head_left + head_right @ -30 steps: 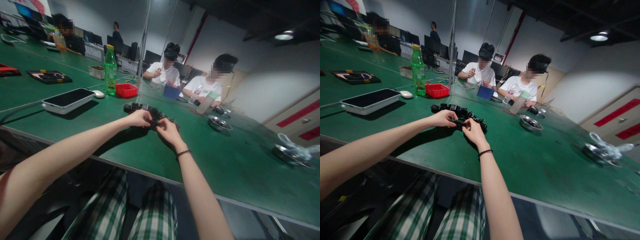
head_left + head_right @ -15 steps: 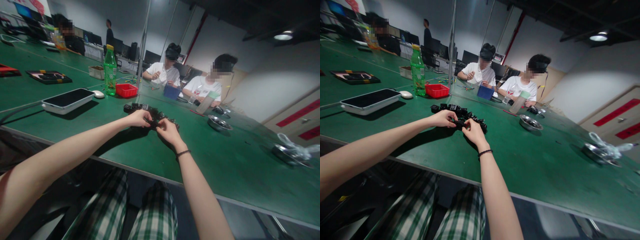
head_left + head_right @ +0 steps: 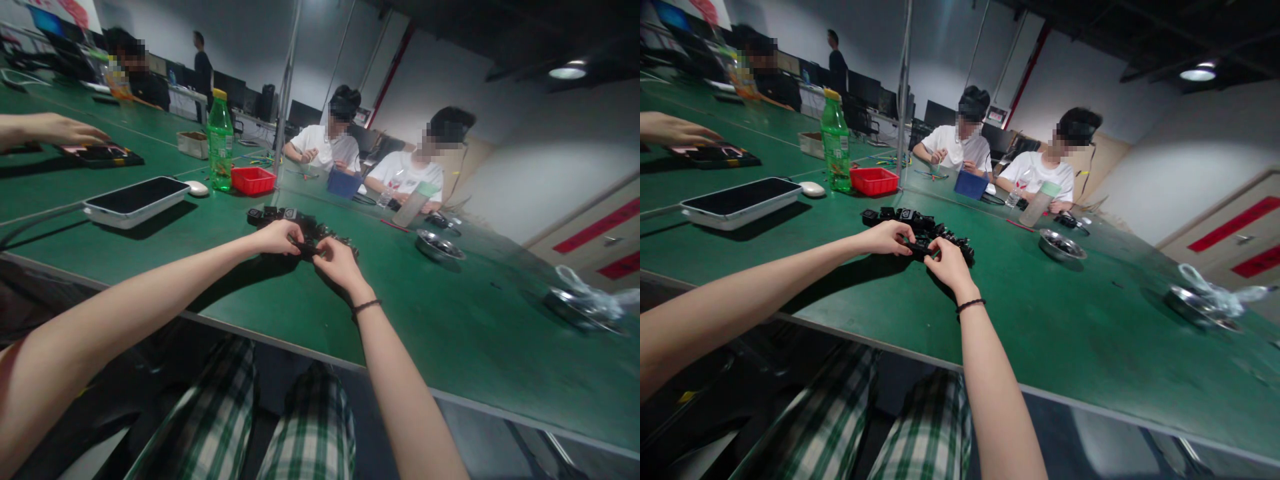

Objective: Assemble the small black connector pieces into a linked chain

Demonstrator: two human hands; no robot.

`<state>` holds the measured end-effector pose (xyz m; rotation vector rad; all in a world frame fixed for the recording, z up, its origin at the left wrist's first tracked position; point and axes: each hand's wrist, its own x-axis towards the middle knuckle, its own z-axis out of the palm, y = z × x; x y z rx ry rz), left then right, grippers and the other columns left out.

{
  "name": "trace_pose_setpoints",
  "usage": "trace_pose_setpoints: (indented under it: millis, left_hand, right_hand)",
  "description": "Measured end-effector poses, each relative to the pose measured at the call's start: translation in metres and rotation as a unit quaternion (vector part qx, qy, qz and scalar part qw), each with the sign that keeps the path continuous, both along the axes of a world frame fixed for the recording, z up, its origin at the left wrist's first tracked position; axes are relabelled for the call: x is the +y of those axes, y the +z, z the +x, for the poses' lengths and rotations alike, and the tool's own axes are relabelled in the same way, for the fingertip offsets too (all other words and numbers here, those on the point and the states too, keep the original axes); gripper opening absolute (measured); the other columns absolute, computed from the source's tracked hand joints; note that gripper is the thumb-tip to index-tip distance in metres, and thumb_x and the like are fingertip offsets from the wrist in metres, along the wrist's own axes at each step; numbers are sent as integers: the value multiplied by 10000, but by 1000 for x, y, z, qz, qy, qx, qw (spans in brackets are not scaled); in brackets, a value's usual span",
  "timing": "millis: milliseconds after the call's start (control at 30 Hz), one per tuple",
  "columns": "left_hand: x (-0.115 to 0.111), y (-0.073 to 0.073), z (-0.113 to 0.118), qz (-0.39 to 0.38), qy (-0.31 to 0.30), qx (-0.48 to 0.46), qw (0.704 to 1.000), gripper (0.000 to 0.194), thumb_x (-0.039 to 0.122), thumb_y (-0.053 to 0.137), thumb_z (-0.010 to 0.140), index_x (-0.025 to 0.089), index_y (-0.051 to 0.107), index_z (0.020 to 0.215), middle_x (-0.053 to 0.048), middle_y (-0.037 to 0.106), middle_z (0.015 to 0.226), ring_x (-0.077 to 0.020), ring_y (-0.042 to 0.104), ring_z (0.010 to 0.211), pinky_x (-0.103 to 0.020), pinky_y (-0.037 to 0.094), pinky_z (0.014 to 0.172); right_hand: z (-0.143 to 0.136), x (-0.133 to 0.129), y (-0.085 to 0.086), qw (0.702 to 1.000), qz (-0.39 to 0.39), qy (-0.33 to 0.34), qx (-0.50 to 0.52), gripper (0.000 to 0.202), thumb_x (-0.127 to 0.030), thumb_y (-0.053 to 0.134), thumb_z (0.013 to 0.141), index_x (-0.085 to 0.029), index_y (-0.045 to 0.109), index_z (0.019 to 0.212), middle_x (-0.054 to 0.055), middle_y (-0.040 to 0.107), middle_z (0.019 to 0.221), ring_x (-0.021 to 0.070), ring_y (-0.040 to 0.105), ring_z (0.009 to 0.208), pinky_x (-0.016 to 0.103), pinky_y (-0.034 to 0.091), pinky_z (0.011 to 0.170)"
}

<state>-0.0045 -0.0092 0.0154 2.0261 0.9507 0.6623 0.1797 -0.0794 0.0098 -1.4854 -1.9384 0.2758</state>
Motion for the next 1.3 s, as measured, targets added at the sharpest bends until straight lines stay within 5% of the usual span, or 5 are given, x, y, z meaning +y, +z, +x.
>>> trace_pose_setpoints:
  millis: [900,1300]
  left_hand:
    - [2,2,-3,48,-36,42,997,239,227,707,559,152,635,774,-12,662,745,-191,643,769,-254,448,642]
    - [-1,4,-2,61,-62,42,995,330,445,707,625,154,633,759,-3,636,662,-139,580,610,-235,404,560]
  right_hand:
    - [3,2,-2,999,15,38,-1,117,-98,579,647,-183,573,729,6,607,793,122,551,658,249,452,652]
    - [2,0,1,999,11,31,-14,108,-95,585,653,-176,577,724,3,605,787,115,541,643,245,436,638]
